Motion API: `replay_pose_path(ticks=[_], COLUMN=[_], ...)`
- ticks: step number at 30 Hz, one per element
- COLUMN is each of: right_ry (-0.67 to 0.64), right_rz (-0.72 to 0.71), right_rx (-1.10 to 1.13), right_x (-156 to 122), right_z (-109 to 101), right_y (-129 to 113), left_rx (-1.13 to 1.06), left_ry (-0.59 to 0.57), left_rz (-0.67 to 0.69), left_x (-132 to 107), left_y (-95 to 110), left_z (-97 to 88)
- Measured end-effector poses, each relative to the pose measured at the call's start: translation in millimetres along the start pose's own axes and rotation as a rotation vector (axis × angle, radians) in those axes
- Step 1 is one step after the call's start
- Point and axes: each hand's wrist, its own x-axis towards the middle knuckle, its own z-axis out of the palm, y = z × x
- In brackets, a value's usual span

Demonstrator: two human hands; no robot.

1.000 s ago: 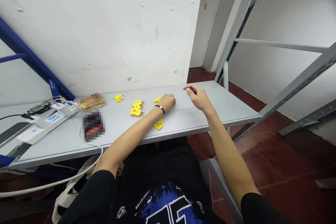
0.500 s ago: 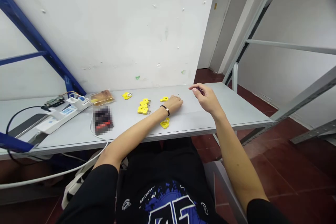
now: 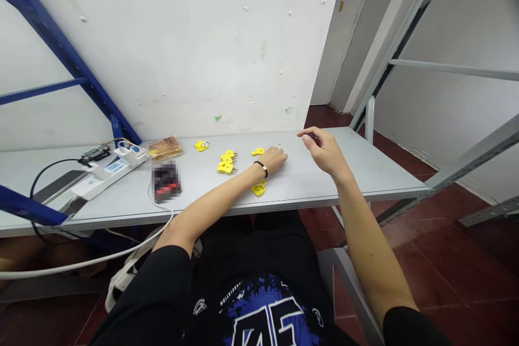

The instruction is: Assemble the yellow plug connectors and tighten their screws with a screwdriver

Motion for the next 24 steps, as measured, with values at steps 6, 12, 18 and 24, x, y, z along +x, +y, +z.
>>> replay_pose_path(ticks=[6, 12, 18, 24], right_ry=[-0.005, 0.064, 0.046, 0.121], right_rz=[0.018, -0.026, -0.091, -0.065], right_rx=[0.004, 0.266, 0.342, 0.383], right_x=[1, 3, 0, -4], right_z=[0, -1, 4, 9], right_y=[4, 7, -5, -22], left_rx=[-0.056, -0.675, -1.113, -1.466], left_ry=[0.029, 0.502, 0.691, 0.678], left_rz=[0.004, -0.178, -0.224, -0.364], left_x=[1, -24, -82, -133], left_y=[-4, -30, -40, -28], left_z=[-11.6, -56.5, -73.0, -48.7])
